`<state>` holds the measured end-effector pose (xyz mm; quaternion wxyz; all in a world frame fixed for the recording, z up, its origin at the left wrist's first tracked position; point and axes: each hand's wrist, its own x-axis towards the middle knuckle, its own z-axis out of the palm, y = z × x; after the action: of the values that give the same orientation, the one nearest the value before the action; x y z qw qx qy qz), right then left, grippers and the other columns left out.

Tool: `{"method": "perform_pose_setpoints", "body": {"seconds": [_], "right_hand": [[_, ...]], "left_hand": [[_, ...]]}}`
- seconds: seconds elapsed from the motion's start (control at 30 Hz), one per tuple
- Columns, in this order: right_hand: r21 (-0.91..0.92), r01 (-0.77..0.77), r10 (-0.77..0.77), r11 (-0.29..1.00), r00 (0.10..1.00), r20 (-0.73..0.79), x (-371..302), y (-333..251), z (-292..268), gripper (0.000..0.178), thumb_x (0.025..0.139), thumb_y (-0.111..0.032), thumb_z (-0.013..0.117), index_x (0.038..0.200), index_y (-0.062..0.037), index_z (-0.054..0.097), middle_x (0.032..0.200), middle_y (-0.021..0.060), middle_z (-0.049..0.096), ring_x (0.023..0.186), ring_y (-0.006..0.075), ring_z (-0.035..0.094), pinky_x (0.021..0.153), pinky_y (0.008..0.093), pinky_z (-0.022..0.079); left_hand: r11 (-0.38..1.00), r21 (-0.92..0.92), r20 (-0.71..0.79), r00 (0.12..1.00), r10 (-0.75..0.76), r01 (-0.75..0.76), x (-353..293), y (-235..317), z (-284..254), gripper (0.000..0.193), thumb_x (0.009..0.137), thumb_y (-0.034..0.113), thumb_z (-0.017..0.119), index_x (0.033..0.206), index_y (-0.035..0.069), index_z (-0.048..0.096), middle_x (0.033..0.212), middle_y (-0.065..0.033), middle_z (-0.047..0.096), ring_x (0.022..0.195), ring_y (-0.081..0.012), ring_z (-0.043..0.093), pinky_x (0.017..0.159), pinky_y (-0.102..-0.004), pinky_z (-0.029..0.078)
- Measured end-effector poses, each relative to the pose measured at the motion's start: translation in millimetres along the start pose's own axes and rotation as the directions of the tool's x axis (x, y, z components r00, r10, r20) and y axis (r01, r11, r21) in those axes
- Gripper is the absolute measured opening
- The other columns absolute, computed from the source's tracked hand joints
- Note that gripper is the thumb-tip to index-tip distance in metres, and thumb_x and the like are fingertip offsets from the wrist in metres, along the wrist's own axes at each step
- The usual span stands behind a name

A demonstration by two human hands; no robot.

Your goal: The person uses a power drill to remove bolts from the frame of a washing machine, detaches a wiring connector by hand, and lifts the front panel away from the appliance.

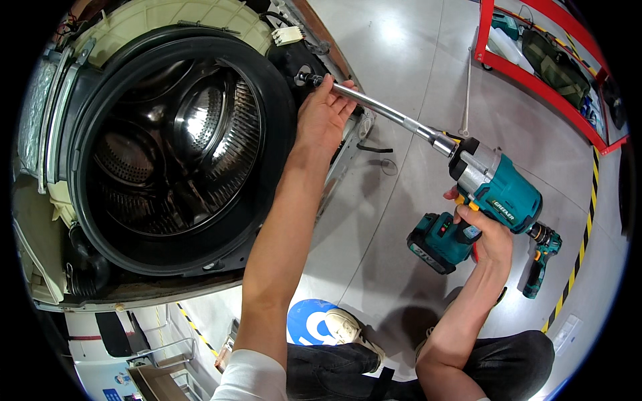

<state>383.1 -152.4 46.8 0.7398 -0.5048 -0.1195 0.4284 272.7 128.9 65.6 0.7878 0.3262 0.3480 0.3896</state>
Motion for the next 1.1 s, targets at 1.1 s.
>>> {"method": "perform_pose_setpoints", "body": {"seconds": [1.1], "right_hand": [[0.041, -0.187, 0.184, 0.982, 0.981, 0.058, -42.1, 80.3, -62.1, 0.041, 0.065, 0.006, 0.065, 0.105, 0.0007, 0.061, 0.092, 0.0131, 0.065, 0.081, 0.0215, 0.062, 0.066, 0.0283, 0.048]], "left_hand": [[0.98, 0.091, -0.21, 0.965, -0.157, 0.179, -56.6, -54.4, -68.1, 0.011, 0.088, 0.014, 0.058, 0.09, 0.003, 0.057, 0.094, -0.0138, 0.065, 0.089, -0.0217, 0.062, 0.074, -0.031, 0.049]]}}
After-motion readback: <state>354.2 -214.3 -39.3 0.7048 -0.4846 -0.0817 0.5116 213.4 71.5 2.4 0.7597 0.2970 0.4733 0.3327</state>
